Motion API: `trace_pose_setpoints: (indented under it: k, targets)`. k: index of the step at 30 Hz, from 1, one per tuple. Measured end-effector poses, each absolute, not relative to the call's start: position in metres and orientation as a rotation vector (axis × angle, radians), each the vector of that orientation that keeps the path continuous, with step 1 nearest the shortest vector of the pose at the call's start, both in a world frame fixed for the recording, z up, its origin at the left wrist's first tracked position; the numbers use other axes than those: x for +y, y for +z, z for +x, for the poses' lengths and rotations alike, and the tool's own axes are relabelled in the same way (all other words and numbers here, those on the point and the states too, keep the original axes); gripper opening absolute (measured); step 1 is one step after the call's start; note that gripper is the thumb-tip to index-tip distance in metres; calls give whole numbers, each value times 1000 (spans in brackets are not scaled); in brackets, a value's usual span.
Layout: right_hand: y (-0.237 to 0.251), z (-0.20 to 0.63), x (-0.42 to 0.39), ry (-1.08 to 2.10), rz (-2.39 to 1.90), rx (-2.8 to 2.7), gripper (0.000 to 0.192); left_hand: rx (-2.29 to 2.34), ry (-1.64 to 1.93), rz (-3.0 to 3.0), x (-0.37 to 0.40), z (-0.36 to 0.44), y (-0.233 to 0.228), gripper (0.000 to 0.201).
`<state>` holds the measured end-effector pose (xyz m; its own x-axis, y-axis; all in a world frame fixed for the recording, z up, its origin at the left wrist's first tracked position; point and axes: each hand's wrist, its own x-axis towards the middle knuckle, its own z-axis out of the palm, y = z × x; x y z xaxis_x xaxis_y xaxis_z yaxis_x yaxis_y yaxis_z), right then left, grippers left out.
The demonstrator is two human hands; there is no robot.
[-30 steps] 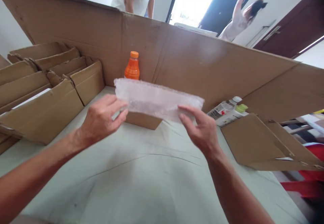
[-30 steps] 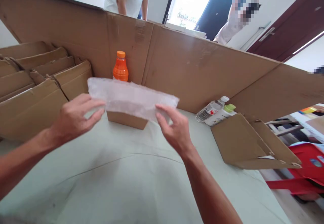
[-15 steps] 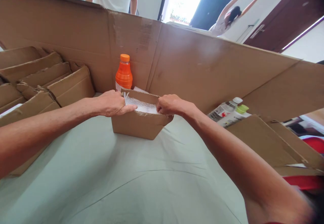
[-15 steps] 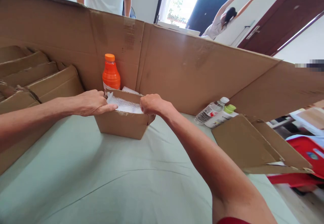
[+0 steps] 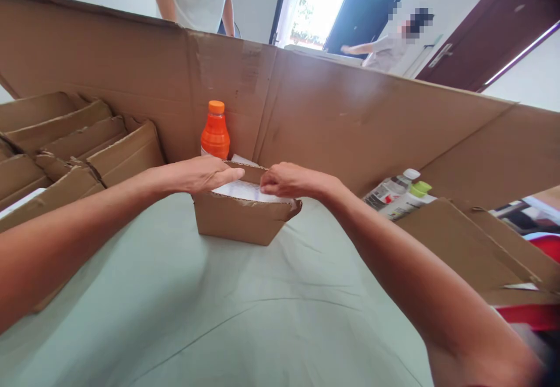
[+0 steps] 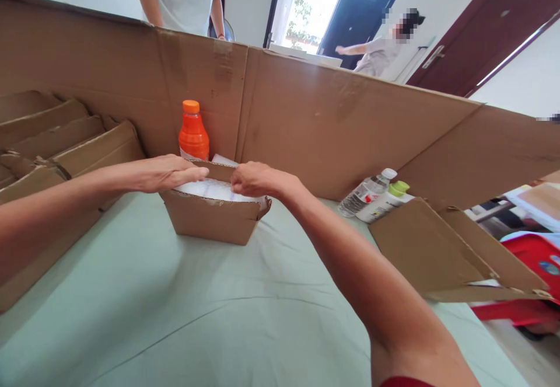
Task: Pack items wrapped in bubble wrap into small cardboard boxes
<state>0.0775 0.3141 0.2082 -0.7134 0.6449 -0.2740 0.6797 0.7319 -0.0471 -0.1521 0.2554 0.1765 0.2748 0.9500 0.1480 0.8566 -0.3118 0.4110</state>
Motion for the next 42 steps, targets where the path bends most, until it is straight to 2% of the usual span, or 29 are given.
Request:
trace_pose_setpoints:
  k: [3,5,8,11,13,14,17,19,23,28,30,32,35,38,40,42]
  targets:
    - [190,68,328,-416,998,2574,18,1524,145,2175,276,-140,173,58]
    - [184,74,330,-457,976,2648,20,1531,101,2156,275,-138,174,57]
    - [185,110,312,-480,1140,2984,25,1589,409,2233,243,-148,176,50]
    - [173,161,281,-443,1662,3198,26,1779,1030,2185,190,-167,163,32]
    - [149,186,265,-546,1861,3154,26,1976,1315,1918,162,-178,139,31]
    - [133,192,260,-646,1887,3112,29,2046,1353,1739,154,-181,125,35]
    - [89,179,259,-925,1829,3030,57,1966,1379,1422,157,-176,83,66]
    - [73,156,260,-984,1810,3043,64,1860,1351,1381,172,-165,66,68]
    - [71,137,238,-838,1925,3048,58,1832,1333,1346,181,-137,59,57]
    - [64,200,146,-484,2001,3117,60,1777,1205,1380,141,-107,56,53]
    - [53,233,102,-351,2030,3166,70,1676,1144,1380,126,-93,53,56]
    - [39,263,70,-369,2144,3142,89,1555,1103,1372,116,-76,48,59]
    - [17,295,54,-747,2308,3025,119,1467,1160,1327,112,-53,38,64]
    - [-1,302,69,-1142,2264,2991,131,1470,1248,1284,111,-40,29,63]
    - [-7,296,83,-1253,2171,3060,136,1496,1277,1254,109,-37,25,62]
    - [-9,286,92,-1230,2059,3188,140,1541,1317,1230,108,-34,24,62]
